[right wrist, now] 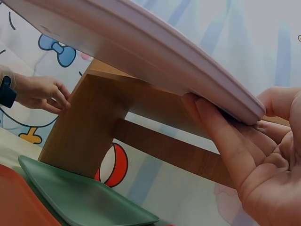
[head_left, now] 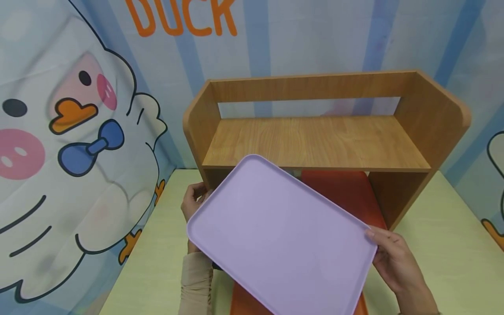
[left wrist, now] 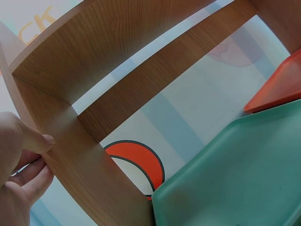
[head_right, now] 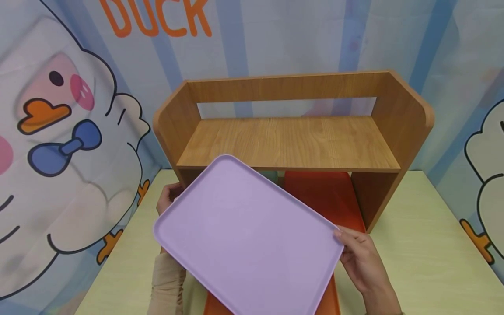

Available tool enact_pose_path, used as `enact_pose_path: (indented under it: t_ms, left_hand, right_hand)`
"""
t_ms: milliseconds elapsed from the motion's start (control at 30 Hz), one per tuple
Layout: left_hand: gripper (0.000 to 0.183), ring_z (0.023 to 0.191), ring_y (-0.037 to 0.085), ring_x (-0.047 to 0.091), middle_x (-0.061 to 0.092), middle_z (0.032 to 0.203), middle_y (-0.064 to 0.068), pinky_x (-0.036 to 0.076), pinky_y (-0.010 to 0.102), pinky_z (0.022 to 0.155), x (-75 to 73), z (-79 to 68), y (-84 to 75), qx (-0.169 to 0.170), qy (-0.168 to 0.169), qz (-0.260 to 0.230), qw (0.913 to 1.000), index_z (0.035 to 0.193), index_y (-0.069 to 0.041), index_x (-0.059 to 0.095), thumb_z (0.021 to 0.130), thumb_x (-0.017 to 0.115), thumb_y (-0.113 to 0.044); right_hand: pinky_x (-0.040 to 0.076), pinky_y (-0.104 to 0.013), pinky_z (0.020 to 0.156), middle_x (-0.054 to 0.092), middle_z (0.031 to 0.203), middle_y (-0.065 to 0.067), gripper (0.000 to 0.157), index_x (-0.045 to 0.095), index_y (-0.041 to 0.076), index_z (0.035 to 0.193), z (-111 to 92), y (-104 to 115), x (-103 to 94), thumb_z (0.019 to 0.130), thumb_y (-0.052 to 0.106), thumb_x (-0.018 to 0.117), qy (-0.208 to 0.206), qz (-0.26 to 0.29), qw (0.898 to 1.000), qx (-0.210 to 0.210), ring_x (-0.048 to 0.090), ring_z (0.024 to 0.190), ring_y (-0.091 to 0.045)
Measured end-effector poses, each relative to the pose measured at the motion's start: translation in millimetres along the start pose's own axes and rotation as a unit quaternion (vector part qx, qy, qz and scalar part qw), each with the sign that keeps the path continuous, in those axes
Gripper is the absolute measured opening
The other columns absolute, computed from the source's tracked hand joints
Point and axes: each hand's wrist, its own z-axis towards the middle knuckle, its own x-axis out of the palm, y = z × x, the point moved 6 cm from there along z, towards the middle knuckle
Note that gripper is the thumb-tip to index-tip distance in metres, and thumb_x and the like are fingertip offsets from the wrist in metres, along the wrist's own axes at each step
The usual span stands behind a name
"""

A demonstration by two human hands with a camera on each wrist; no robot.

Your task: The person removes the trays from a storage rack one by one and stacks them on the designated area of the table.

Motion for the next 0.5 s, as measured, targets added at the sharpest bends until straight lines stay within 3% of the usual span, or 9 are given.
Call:
enact_pose_path:
  t_ms: [67,233,467,500]
  left_hand:
    - [0.026,0.102,0.029,0.062,0.064,0.107,0.021,0.056,0.03,0.088,1.3,5.6,12.1,0.01,0.004,-0.008,0.9999,0.109,0.005,0.061,0.083,0.064,0.002]
    - [0.025,0.098,0.029,0.063,0.064,0.101,0.02,0.056,0.017,0.081,1.5,9.8,18.0,0.038,0.005,-0.032,0.9988,0.105,0.006,0.061,0.081,0.068,0.005]
    - [0.025,0.098,0.023,0.062,0.064,0.103,0.019,0.053,0.012,0.081,0.9,11.0,17.0,0.03,0.013,-0.026,0.9991,0.106,0.005,0.06,0.082,0.069,0.003]
    - [0.026,0.099,0.023,0.062,0.064,0.104,0.02,0.054,0.015,0.083,0.3,8.5,10.3,0.027,0.016,-0.022,0.9993,0.107,0.006,0.06,0.082,0.069,0.003]
  right_hand:
    - [0.058,-0.027,0.076,0.073,0.101,-0.011,0.058,0.066,-0.003,0.115,-0.9,-0.1,-1.5,0.098,-0.011,0.012,-0.001,-0.002,1.0,0.004,0.071,0.09,-0.016]
    - [0.059,-0.028,0.075,0.073,0.101,-0.011,0.058,0.067,-0.002,0.114,-3.3,0.2,-5.1,0.098,-0.011,0.012,-0.004,-0.004,1.0,0.011,0.071,0.09,-0.016]
    - [0.059,-0.027,0.074,0.073,0.1,-0.011,0.058,0.067,-0.001,0.112,-5.7,-0.1,-8.3,0.098,-0.011,0.012,-0.004,-0.009,1.0,0.022,0.071,0.089,-0.016]
    - [0.059,-0.027,0.073,0.074,0.099,-0.011,0.058,0.068,-0.001,0.112,-6.0,-0.2,-8.7,0.098,-0.011,0.012,-0.005,-0.011,1.0,0.023,0.071,0.088,-0.016]
